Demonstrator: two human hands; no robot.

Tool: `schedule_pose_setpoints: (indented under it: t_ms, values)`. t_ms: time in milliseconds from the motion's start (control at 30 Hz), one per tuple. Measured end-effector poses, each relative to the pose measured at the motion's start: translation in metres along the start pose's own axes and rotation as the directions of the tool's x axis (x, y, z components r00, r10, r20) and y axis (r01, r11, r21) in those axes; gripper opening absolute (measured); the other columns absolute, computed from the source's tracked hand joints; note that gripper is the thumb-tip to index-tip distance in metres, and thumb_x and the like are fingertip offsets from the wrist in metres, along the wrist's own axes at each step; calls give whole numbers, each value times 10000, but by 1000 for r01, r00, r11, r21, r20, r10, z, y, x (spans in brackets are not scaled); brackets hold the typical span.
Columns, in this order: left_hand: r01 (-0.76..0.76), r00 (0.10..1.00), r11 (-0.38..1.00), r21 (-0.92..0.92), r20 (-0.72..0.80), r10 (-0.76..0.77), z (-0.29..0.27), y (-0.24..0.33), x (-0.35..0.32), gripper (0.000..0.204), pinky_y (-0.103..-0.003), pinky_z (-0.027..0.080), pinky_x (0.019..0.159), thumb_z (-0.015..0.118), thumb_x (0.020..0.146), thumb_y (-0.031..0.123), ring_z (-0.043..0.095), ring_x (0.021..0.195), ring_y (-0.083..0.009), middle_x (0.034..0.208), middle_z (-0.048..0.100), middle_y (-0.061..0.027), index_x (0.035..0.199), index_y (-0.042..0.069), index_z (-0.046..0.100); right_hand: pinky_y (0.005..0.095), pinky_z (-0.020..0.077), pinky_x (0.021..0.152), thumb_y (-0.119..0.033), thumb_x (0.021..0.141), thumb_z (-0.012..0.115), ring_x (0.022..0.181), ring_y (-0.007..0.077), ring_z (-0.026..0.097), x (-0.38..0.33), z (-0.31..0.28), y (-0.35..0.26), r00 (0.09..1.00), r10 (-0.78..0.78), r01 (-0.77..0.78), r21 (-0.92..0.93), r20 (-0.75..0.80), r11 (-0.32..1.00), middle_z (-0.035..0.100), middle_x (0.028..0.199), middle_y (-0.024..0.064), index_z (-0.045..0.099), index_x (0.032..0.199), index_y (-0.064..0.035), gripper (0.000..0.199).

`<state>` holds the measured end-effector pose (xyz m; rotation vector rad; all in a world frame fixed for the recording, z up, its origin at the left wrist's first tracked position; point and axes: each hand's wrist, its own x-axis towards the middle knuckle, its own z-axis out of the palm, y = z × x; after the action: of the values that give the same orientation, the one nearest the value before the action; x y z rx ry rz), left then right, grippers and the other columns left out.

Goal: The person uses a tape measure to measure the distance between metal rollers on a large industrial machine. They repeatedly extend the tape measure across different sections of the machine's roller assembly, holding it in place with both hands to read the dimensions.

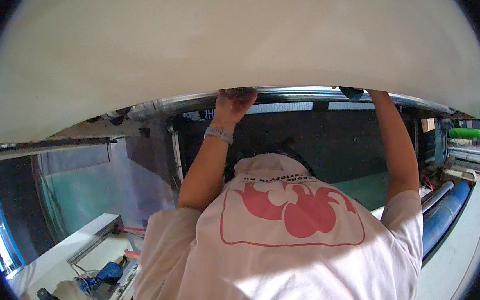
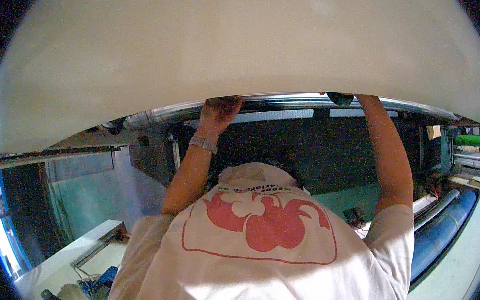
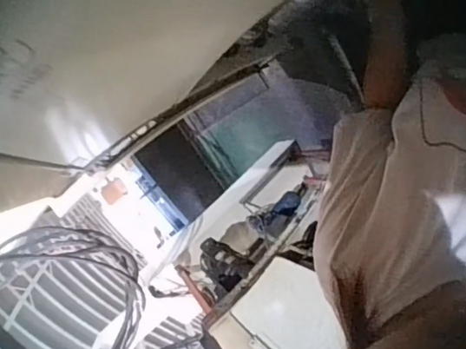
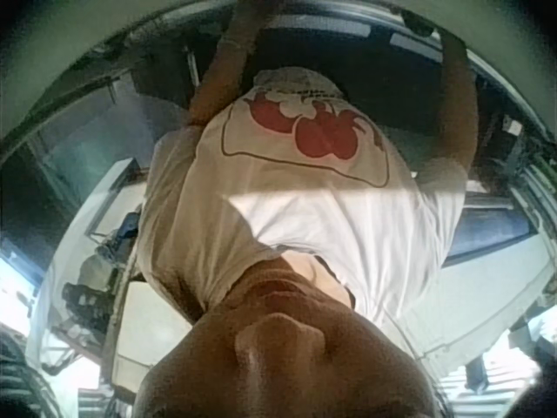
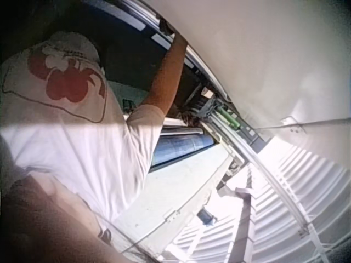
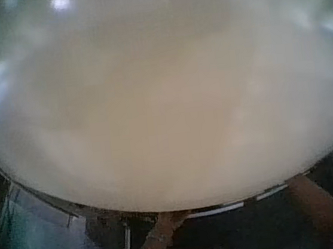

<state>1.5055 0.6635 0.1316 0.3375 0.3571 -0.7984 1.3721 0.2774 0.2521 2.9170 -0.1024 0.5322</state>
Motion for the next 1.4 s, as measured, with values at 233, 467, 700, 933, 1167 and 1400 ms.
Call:
schedule_pose_setpoints:
  t_ms: [233,467,700,933,1167,1400]
  values:
    - [-571,821,-470,674,476,-315,-93,-20,-22,190,-460,418,749,509,769,262,523,853,-273,935,540,-94,914,146,548,417,368,862,-423,743,537,1015,288,465,7,-11,-24,706,-165,-429,602,689,674,470,1160,146,410,1208,-102,579]
    - [-362,929,-915,178,-7,-369,-155,-65,-11,219,-492,397,737,495,740,221,531,870,-293,965,540,-130,902,97,574,398,423,731,-393,760,534,832,257,526,-18,3,-102,495,-643,-262,806,584,531,565,951,161,513,1028,5,481]
    - [-221,973,-972,83,-52,-225,-94,-165,76,220,-461,407,700,493,756,218,540,830,-290,907,555,-135,895,65,568,409,410,640,-521,689,588,697,268,515,-162,97,-73,607,-491,-101,674,624,732,573,806,119,542,940,47,622]
    - [-48,991,-997,65,-118,-56,-39,-281,129,227,-430,416,662,490,771,214,549,790,-288,849,569,-140,889,34,562,418,343,906,-586,782,359,1065,365,437,-437,94,152,-88,507,-930,112,858,-351,400,1190,259,307,1243,-17,734]
    - [-116,969,-948,296,-178,-174,16,-541,241,238,-398,426,624,488,787,211,559,749,-285,791,583,-145,882,3,555,422,365,870,-538,815,355,1083,390,402,-623,73,298,-670,632,-474,431,389,-768,409,1171,263,242,1237,53,735]
    - [194,250,-484,853,-521,-816,226,-1014,200,584,-411,336,868,392,822,512,447,1047,-253,1167,463,-95,1221,86,364,330,432,723,-350,883,366,873,220,508,-626,135,461,-374,903,-579,708,210,-405,491,1006,158,336,1193,-20,453]
